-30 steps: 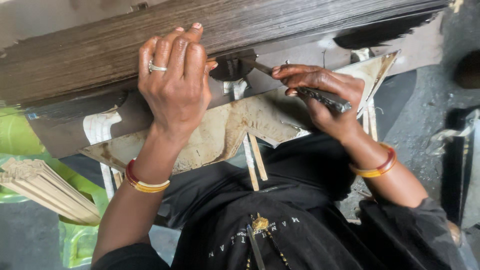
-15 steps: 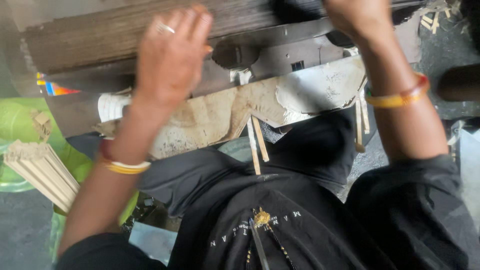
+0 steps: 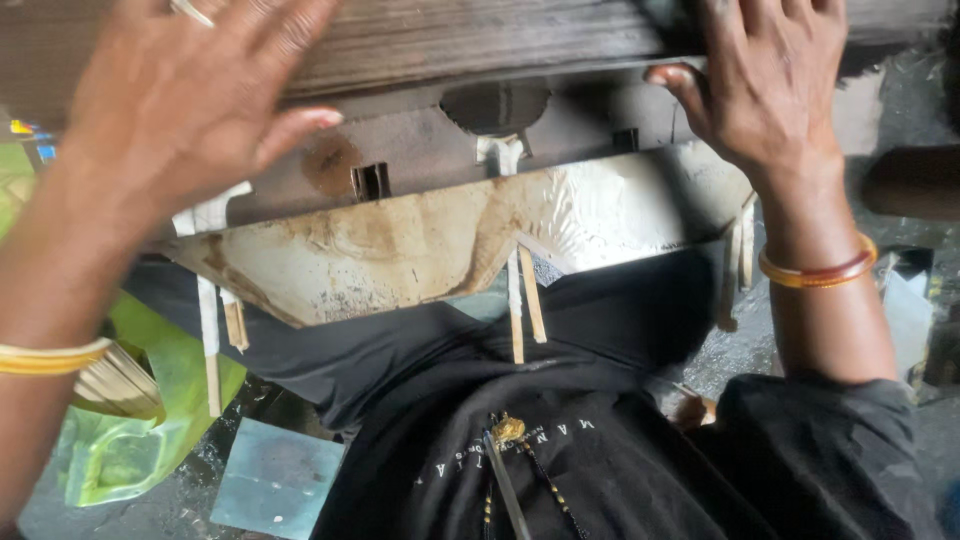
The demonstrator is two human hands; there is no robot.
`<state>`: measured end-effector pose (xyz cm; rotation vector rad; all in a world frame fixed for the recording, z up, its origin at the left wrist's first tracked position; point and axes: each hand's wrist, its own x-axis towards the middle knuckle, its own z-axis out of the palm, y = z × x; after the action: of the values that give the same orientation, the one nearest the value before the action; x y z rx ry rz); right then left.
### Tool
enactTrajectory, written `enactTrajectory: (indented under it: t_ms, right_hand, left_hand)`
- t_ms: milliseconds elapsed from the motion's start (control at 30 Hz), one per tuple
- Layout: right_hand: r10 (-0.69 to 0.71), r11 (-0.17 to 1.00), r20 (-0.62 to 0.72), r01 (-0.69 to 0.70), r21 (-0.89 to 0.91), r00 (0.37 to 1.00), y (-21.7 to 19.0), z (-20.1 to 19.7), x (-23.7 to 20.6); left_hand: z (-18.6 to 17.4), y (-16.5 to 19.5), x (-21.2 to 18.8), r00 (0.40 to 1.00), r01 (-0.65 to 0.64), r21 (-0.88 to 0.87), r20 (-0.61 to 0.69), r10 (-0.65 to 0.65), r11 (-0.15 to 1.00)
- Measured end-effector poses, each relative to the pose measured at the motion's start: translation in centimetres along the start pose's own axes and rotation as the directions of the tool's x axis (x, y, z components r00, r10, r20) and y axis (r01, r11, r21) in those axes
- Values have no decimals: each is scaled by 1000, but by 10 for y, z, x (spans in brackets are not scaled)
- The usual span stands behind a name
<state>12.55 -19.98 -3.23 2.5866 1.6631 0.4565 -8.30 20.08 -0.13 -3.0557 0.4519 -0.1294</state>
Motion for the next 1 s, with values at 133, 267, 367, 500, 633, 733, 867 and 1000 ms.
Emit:
enactTrajectory:
  t_ms: [133, 267, 367, 500, 633, 733, 867, 1000]
  right_hand:
    - [203, 978, 303, -210, -10, 931, 14, 18, -6]
    - [180, 906, 277, -50, -419, 944, 36, 54, -33]
    - [44, 823, 179, 66, -565, 983, 61, 85, -66]
    - [155, 863, 211, -28, -505, 965, 78, 122, -119]
    - [188, 879, 104, -120, -462, 977, 89, 152, -133]
    - [94, 888, -60, -111, -445, 994, 76, 146, -104]
    - [393, 919, 375, -351, -178, 839, 24, 74, -50]
    - [475, 854, 626, -494, -160, 618, -28, -5, -12]
  left_hand:
    - [-1, 12, 17, 997, 75, -306, 50, -63, 949]
    - [3, 6, 24, 841, 285, -250, 528, -117, 925]
    - [20, 2, 29, 813, 213, 56, 544, -208, 976]
    - [56, 1, 20, 961, -42, 795, -133, 242, 605]
    - [100, -14, 13, 948, -51, 748, -173, 269, 662]
    - [112, -17, 0, 939, -84, 684, -189, 287, 725]
    - [86, -1, -6, 964, -37, 683, -168, 206, 729]
    - [56, 59, 5, 903, 113, 446, -419, 96, 888]
